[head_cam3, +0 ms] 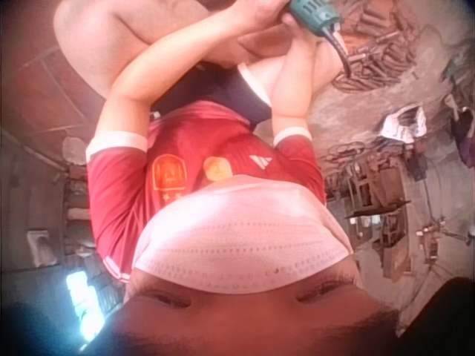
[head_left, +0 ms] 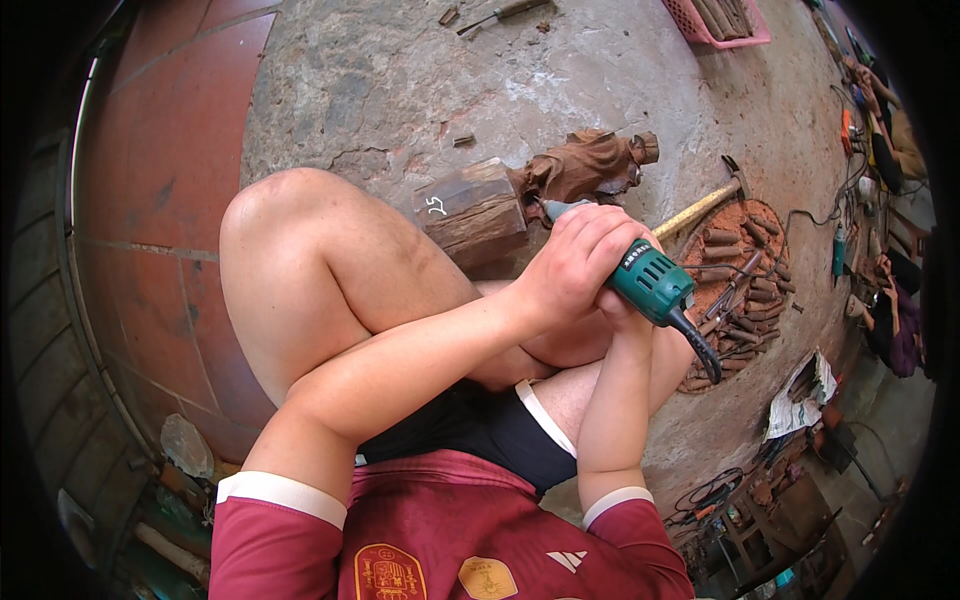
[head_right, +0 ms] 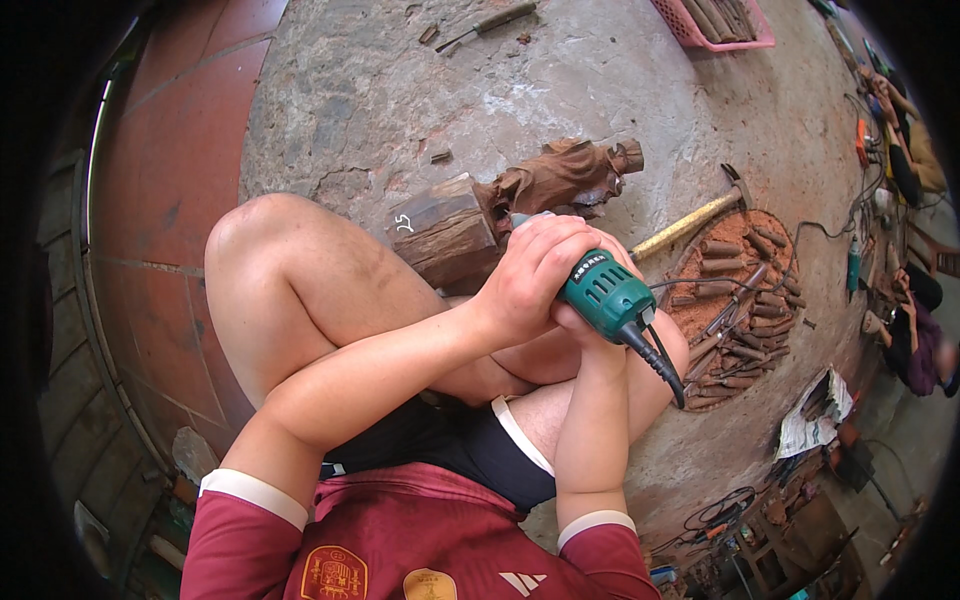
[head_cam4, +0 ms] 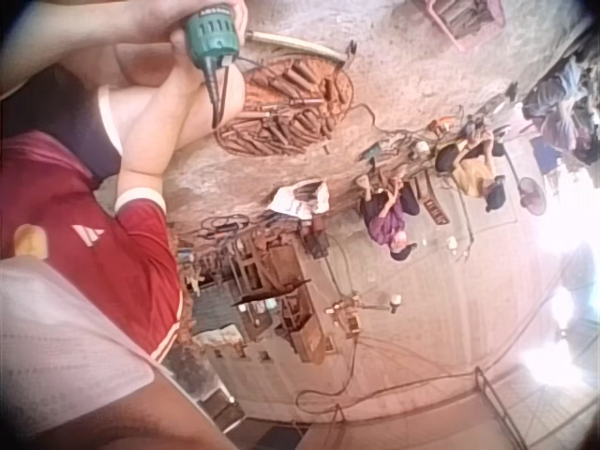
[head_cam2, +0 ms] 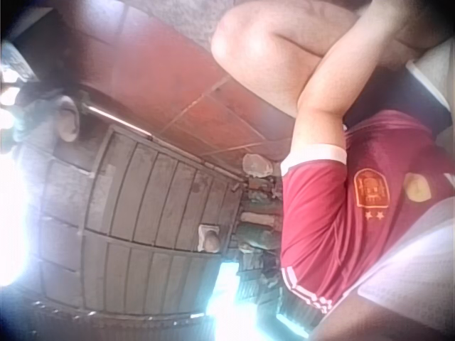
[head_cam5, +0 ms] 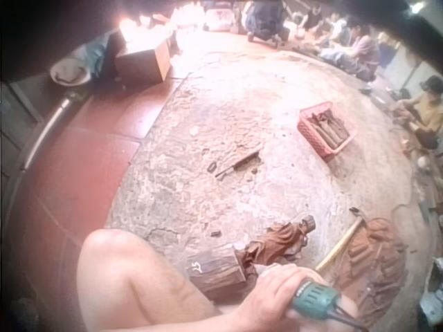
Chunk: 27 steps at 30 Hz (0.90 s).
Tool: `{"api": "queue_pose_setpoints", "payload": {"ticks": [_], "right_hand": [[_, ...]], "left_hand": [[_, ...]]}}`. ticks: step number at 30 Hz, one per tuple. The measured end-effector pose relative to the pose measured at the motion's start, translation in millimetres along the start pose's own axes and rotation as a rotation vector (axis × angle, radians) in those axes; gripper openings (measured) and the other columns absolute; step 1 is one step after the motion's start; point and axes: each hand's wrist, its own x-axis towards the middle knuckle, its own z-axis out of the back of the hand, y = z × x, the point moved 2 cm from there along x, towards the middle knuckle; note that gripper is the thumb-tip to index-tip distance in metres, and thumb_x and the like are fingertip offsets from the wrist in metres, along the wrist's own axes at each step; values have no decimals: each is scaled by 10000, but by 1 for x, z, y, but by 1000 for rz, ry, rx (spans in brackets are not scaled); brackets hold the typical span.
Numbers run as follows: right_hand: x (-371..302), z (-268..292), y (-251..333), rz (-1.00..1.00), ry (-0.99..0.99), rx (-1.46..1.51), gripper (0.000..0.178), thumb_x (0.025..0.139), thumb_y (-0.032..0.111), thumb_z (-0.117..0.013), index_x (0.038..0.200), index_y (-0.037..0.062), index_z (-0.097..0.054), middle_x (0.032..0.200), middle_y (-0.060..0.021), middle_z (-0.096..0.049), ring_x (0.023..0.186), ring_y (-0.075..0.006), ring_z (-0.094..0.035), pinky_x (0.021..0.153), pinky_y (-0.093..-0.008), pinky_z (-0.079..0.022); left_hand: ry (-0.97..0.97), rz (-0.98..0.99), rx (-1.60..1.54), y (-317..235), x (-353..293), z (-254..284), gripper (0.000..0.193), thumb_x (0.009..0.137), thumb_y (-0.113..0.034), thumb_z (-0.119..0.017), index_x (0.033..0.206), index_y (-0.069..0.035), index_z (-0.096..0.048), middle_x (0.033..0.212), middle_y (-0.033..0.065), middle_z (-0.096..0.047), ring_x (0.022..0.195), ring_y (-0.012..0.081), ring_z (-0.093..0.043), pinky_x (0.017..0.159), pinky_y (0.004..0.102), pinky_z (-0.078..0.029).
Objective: The person sits cross-legged on the floor and uses a green rotary power tool to carve a small wooden figurine. The person holds the figurine with their left hand and the tool with their right hand, applying the tool to the wood to shape it. The person occasionally pauses to inspect the figurine before resuming the carving.
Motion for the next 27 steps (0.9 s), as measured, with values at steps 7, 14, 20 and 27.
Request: {"api": "queue_pose_setpoints", "payload": {"ticks": [7, 14, 20, 27], "right_hand": [[-1, 4, -6, 23, 19, -23, 880, 657, 625, -876, 1203, -27, -649, 1209, -166, -671, 1152, -305, -648, 1024, -436, -502], [-2, 5, -7, 12, 21, -45, 880, 654, 626, -875, 1199, -27, -649, 1204, -164, -676, 1156, -305, -648, 1025, -437, -501], [1, 1, 0, 9, 15, -104, 827, 667, 603, -862, 1167, -26, -666, 1167, -163, -698, 1125, -313, -672, 1011, -442, -513], [0, 2, -2, 64, -9, -200, 831, 670, 621, -853, 1167, -20, -669, 1149, -162, -704, 1109, -306, -680, 1004, -440, -516]], "left_hand": [[6, 5, 0, -1, 1, 1, 493, 815, -105, -690, 1283, -9, -568, 1239, 197, -618, 1159, 390, -608, 1024, 502, -464], [2, 4, 5, -2, 1, 2, 487, 821, -110, -684, 1283, -12, -568, 1233, 194, -622, 1157, 384, -613, 1019, 499, -465], [-13, -5, 15, -1, 0, 2, 490, 814, -118, -683, 1279, -13, -571, 1223, 186, -628, 1153, 373, -619, 1016, 495, -467], [-8, -14, 15, -2, 1, 2, 494, 808, -120, -684, 1278, -15, -573, 1221, 182, -629, 1149, 371, -621, 1013, 490, -468]]}}
